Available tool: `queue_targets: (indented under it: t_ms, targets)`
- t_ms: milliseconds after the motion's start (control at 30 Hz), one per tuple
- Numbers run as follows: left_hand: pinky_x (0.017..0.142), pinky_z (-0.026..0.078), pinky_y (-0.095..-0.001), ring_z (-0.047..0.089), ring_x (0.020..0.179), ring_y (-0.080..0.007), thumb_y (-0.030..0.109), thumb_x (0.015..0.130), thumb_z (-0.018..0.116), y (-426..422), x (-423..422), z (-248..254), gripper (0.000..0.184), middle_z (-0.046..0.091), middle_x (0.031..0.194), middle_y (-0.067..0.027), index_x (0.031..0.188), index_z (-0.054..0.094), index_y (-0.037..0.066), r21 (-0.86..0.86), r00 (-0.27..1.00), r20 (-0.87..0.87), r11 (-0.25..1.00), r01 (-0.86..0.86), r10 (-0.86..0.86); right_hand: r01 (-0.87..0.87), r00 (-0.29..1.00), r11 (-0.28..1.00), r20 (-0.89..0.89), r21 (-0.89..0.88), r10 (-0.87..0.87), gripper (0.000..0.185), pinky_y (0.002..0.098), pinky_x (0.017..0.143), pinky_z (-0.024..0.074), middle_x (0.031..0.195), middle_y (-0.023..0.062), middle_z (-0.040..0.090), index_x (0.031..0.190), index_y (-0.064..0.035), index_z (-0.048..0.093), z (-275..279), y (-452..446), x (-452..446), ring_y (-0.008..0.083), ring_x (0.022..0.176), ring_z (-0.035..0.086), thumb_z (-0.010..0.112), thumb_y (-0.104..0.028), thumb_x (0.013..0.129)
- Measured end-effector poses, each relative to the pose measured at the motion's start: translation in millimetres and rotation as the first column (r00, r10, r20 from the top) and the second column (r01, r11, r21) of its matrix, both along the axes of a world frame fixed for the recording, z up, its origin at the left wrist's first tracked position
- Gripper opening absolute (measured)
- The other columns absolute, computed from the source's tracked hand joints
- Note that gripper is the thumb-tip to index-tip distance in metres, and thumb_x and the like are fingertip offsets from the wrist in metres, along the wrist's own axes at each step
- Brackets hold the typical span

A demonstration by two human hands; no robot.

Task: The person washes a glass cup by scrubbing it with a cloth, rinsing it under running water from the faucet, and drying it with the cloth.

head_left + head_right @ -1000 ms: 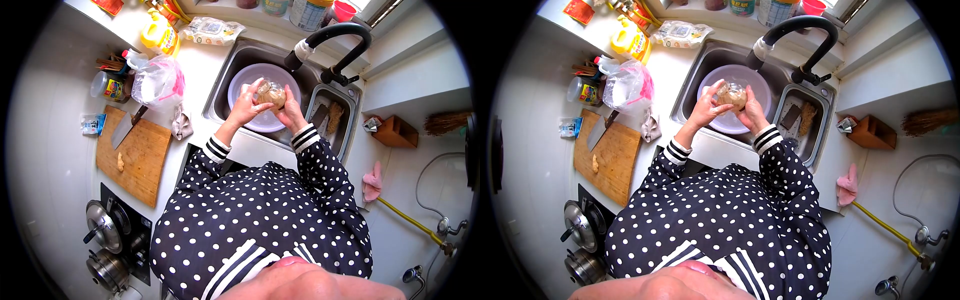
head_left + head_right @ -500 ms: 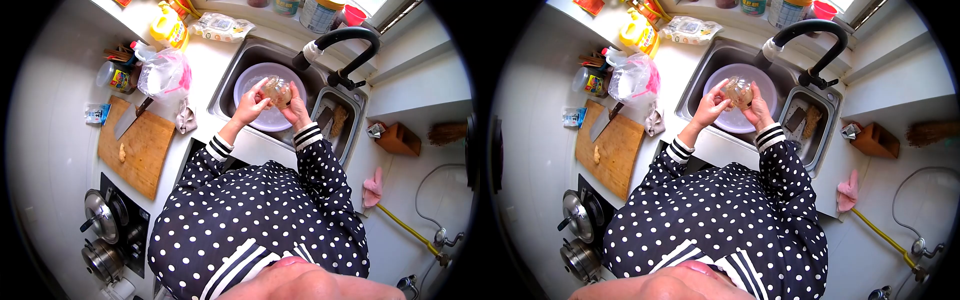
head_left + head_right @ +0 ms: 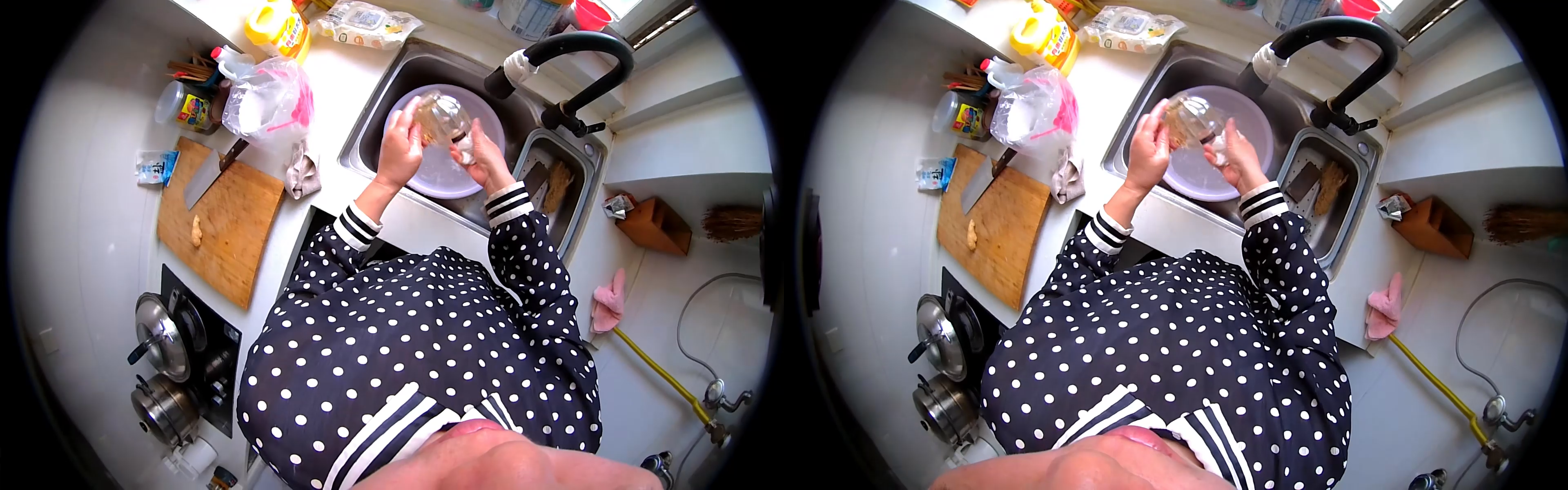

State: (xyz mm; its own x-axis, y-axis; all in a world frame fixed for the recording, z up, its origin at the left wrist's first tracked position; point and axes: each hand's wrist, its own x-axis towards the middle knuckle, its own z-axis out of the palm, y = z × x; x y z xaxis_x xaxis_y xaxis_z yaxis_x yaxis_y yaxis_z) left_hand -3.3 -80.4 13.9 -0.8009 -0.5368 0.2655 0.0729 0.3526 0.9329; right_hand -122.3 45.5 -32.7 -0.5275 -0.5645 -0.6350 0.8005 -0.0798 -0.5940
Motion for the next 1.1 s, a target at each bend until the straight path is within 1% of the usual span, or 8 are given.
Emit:
queue_targets:
  t_ms: [167,267,333,500,800,1000,1067,1100]
  targets:
    - [0.074,0.044,-0.0335,0.052,0.081,-0.0280,0.000,0.085,0.044,-15.3,6.5,0.7,0.039,0.050,0.094,-0.0156,0.124,0.042,0.002,-0.185,0.984,-0.087,0.969,-0.167,0.153,0.121,0.987,0.991,-0.101,-0.062,-0.127,0.030,0.0158,0.043,0.0381,0.090,0.0102,0.055,0.117,-0.0101,0.039,-6.5,4.3,-6.1,0.0113,0.062,0.051,0.049,-0.016,0.090]
    - [0.073,0.044,-0.0334,0.052,0.081,-0.0278,0.000,0.085,0.044,-18.4,11.5,6.4,0.039,0.050,0.094,-0.0155,0.124,0.042,0.002,-0.216,0.978,-0.097,0.955,-0.204,0.187,0.056,0.997,0.986,-0.042,-0.154,-0.063,0.025,0.0155,0.040,0.0303,0.079,0.0047,0.050,0.115,-0.0109,0.045,-17.9,5.8,-18.0,0.0068,0.056,0.044,0.048,-0.019,0.091]
    - [0.074,0.044,-0.0333,0.052,0.081,-0.0277,0.001,0.085,0.044,-19.3,14.6,6.9,0.039,0.050,0.094,-0.0155,0.124,0.042,0.002,-0.226,0.976,-0.092,0.951,-0.212,0.196,0.110,0.991,0.993,-0.067,-0.052,-0.113,0.017,0.0161,0.038,0.0242,0.068,-0.0007,0.042,0.098,-0.0097,0.049,0.8,-0.9,-10.0,0.0048,0.049,0.035,0.046,-0.026,0.092]
    - [0.075,0.043,-0.0335,0.052,0.081,-0.0278,0.001,0.086,0.044,-17.7,20.3,8.8,0.039,0.049,0.094,-0.0155,0.125,0.042,0.002,-0.141,0.979,-0.051,0.969,-0.203,0.198,0.120,0.993,0.993,0.006,0.015,-0.120,0.033,0.0194,0.037,0.0202,0.057,-0.0041,0.035,0.072,-0.0136,0.040,2.5,-3.1,-16.7,0.0061,0.043,0.028,0.041,-0.040,0.092]
    - [0.076,0.043,-0.0352,0.051,0.081,-0.0286,0.001,0.086,0.045,-20.8,20.0,10.6,0.040,0.049,0.093,-0.0150,0.126,0.041,0.002,-0.376,0.964,-0.185,0.893,-0.249,0.191,0.095,0.995,0.994,-0.024,-0.061,-0.097,0.035,0.0261,0.037,0.0135,0.047,-0.0040,0.026,0.062,-0.0172,0.032,19.7,-4.4,-10.9,0.0093,0.039,0.021,0.038,-0.034,0.091]
    - [0.072,0.043,-0.0337,0.049,0.076,-0.0256,-0.002,0.085,0.044,-17.4,23.9,22.6,0.043,0.047,0.090,-0.0133,0.127,0.040,0.003,-0.419,0.961,-0.226,0.875,-0.243,0.158,-0.114,0.989,0.907,0.036,-0.405,0.140,0.037,0.0235,0.035,0.0162,0.047,-0.0038,0.025,0.061,-0.0164,0.034,42.7,-0.7,-11.0,0.0082,0.038,0.023,0.038,-0.036,0.093]
    - [0.063,0.044,-0.0271,0.048,0.069,-0.0172,-0.002,0.085,0.043,-19.8,19.9,10.8,0.043,0.046,0.091,-0.0110,0.127,0.039,0.003,-0.413,0.942,-0.281,0.863,-0.293,0.185,-0.199,0.952,0.713,0.041,-0.672,0.304,0.037,0.0220,0.037,0.0306,0.051,-0.0009,0.036,0.063,-0.0118,0.043,31.9,7.0,-21.8,0.0100,0.046,0.040,0.043,-0.036,0.091]
    - [0.061,0.044,-0.0251,0.049,0.067,-0.0147,-0.002,0.086,0.043,-17.9,17.0,-3.4,0.041,0.046,0.088,-0.0089,0.127,0.039,0.002,-0.171,0.950,-0.234,0.953,-0.248,0.206,-0.599,0.662,0.798,-0.523,0.062,0.537,0.033,0.0231,0.040,0.0352,0.057,0.0011,0.044,0.071,-0.0097,0.049,-8.8,12.7,-33.5,0.0118,0.052,0.047,0.045,-0.036,0.090]
